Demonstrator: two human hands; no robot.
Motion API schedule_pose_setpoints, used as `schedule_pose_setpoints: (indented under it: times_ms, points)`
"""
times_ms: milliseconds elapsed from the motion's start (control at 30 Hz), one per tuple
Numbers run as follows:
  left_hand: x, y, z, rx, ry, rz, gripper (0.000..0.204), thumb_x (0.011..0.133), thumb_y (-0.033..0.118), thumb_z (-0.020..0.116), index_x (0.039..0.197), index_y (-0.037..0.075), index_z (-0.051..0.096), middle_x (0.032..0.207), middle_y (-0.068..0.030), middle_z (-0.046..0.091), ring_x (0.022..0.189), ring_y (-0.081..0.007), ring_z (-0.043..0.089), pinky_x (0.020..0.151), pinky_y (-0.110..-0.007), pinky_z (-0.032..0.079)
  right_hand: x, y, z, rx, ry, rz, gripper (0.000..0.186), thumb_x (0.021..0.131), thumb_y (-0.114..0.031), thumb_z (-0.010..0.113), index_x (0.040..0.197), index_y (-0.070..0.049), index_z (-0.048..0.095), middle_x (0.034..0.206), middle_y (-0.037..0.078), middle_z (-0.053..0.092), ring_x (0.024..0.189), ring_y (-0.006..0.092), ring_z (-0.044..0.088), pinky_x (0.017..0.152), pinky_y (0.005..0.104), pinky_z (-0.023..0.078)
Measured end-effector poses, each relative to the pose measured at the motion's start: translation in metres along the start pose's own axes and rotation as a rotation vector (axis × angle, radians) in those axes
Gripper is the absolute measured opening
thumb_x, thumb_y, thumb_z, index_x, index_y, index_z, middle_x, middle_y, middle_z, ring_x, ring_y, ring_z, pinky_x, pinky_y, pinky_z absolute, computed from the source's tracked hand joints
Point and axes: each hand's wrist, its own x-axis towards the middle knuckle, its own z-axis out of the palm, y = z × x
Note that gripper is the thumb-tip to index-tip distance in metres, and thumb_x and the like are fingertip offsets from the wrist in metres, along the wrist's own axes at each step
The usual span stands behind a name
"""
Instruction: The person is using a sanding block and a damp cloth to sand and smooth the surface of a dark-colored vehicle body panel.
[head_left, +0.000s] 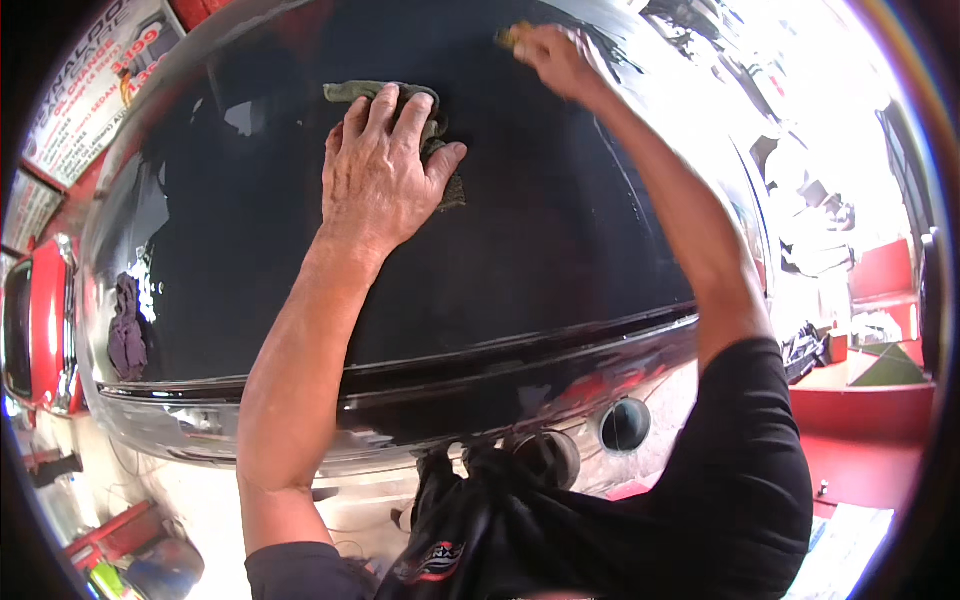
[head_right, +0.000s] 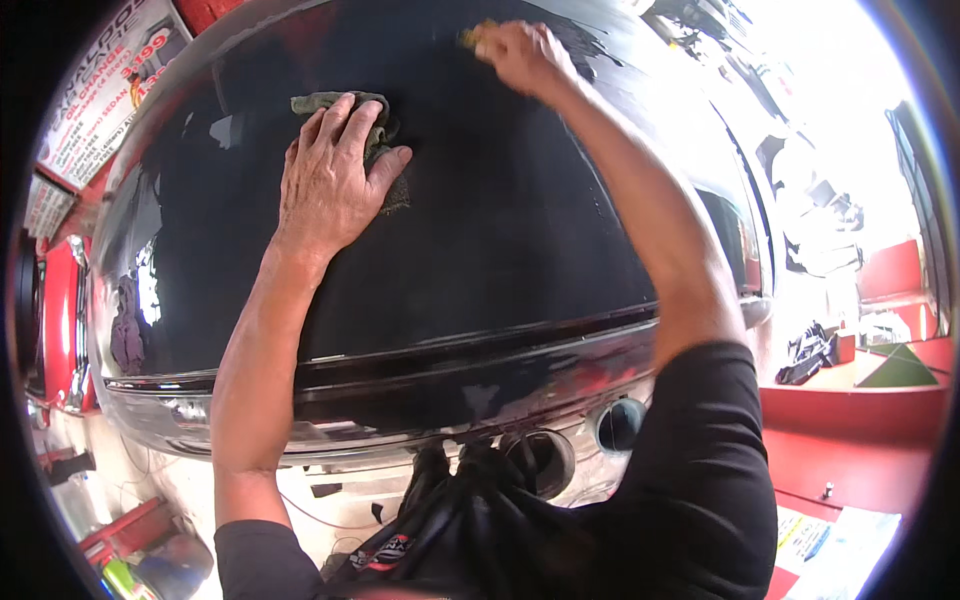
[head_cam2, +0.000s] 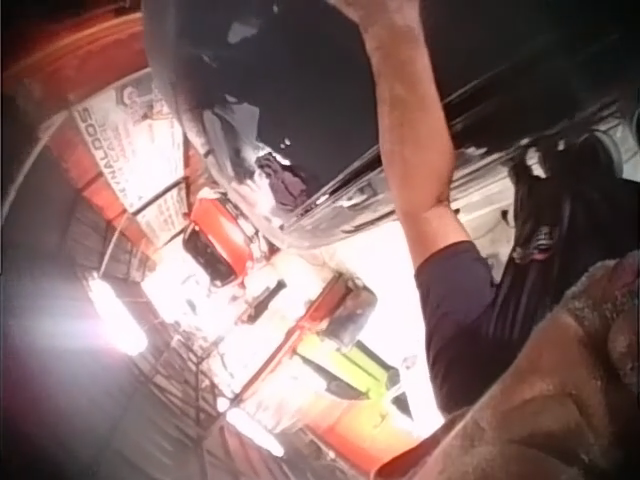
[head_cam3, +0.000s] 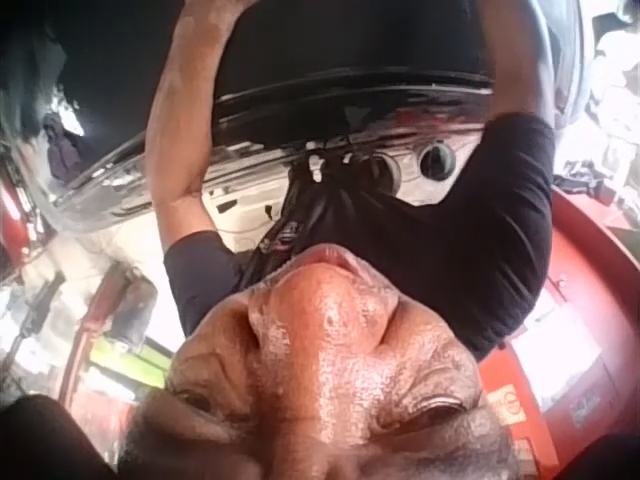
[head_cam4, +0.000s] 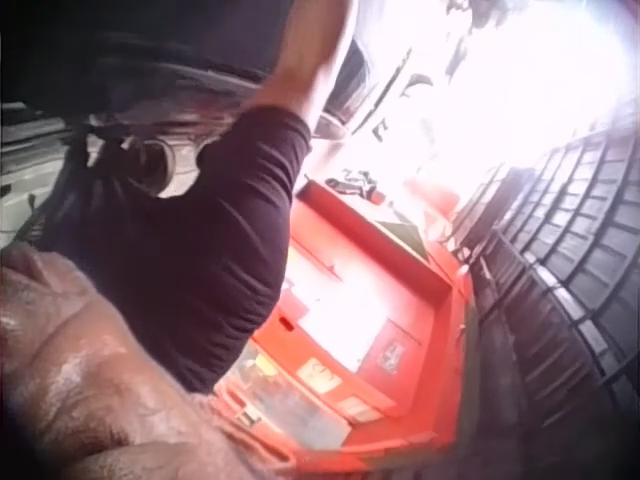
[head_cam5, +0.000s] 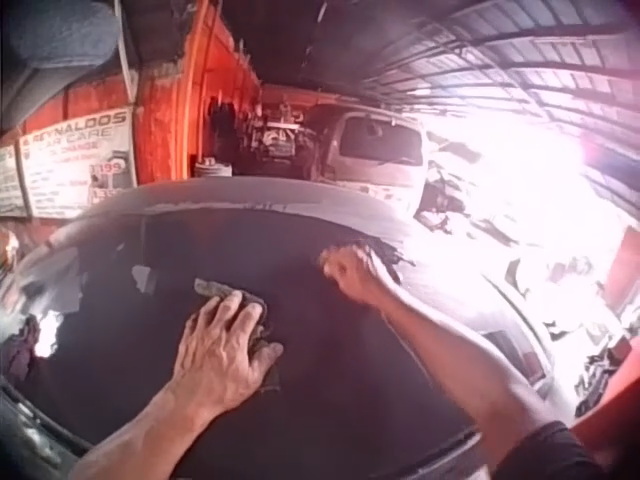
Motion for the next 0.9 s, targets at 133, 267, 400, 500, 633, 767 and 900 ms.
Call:
schedule_pose_setpoints:
  times_ms: [133,267,400,500,633,767,900]
  points:
    - [-0.005,0.003,-0.007,0.025,-0.006,-0.038,0.061,0.098,0.051,0.067,0.144,0.013,0.058,0.152,-0.0169,0.053,0.142,-0.0396,0.048,0.115,-0.057,0.040,-0.175,-0.125,-0.118,0.015,-0.103,-0.248,0.040,0.100,-0.030,0.066,0.134,-0.011,0.070,0.129,0.015,0.066,0.110,0.0385,0.065,0.101,0.0461,0.052]
    - [-0.001,0.014,-0.005,0.054,-0.033,-0.052,0.060,0.098,0.050,0.067,0.144,0.013,0.058,0.153,-0.0178,0.052,0.142,-0.0406,0.048,0.115,-0.058,0.040,-0.201,-0.132,-0.151,0.019,-0.263,-0.172,0.044,0.099,-0.031,0.066,0.140,-0.015,0.067,0.134,0.013,0.064,0.120,0.0354,0.063,0.103,0.0455,0.052]
    - [0.000,0.016,-0.006,0.005,0.015,-0.024,0.060,0.097,0.050,0.068,0.144,0.013,0.059,0.152,-0.0180,0.053,0.141,-0.0412,0.049,0.116,-0.059,0.040,-0.107,-0.037,-0.081,0.003,-0.007,-0.158,0.040,0.102,-0.033,0.064,0.139,-0.019,0.068,0.126,0.011,0.064,0.122,0.0307,0.059,0.114,0.0508,0.036]
    - [0.002,0.018,-0.006,0.008,0.034,0.018,0.060,0.097,0.050,0.069,0.144,0.014,0.059,0.152,-0.0173,0.053,0.141,-0.0409,0.049,0.115,-0.059,0.040,-0.050,0.006,-0.054,-0.004,-0.054,0.012,0.037,0.101,-0.034,0.064,0.134,-0.018,0.072,0.110,0.012,0.069,0.111,0.0328,0.065,0.102,0.0477,0.045]
    - [-0.005,0.003,-0.001,0.010,0.017,-0.014,0.058,0.097,0.049,0.068,0.142,0.013,0.061,0.152,-0.0171,0.053,0.140,-0.0406,0.049,0.114,-0.059,0.041,-0.079,-0.036,-0.047,-0.056,0.043,-0.093,0.034,0.099,-0.027,0.067,0.132,-0.017,0.073,0.115,0.012,0.069,0.107,0.0331,0.066,0.097,0.0478,0.050]
    - [-0.001,0.005,0.002,0.012,0.007,-0.032,0.057,0.098,0.048,0.067,0.142,0.012,0.061,0.152,-0.0169,0.053,0.141,-0.0402,0.049,0.115,-0.059,0.040,-0.187,-0.130,-0.131,0.035,-0.172,-0.222,0.046,0.090,-0.015,0.076,0.136,-0.015,0.071,0.136,0.013,0.063,0.111,0.0359,0.064,0.099,0.0428,0.053]
    - [0.004,0.012,-0.006,0.017,0.048,-0.038,0.056,0.097,0.045,0.069,0.140,0.011,0.062,0.150,-0.0180,0.053,0.139,-0.0424,0.049,0.115,-0.059,0.040,-0.143,-0.094,-0.115,-0.014,-0.130,-0.214,0.042,0.096,-0.021,0.070,0.137,-0.016,0.070,0.144,0.012,0.061,0.121,0.0349,0.062,0.105,0.0462,0.049]
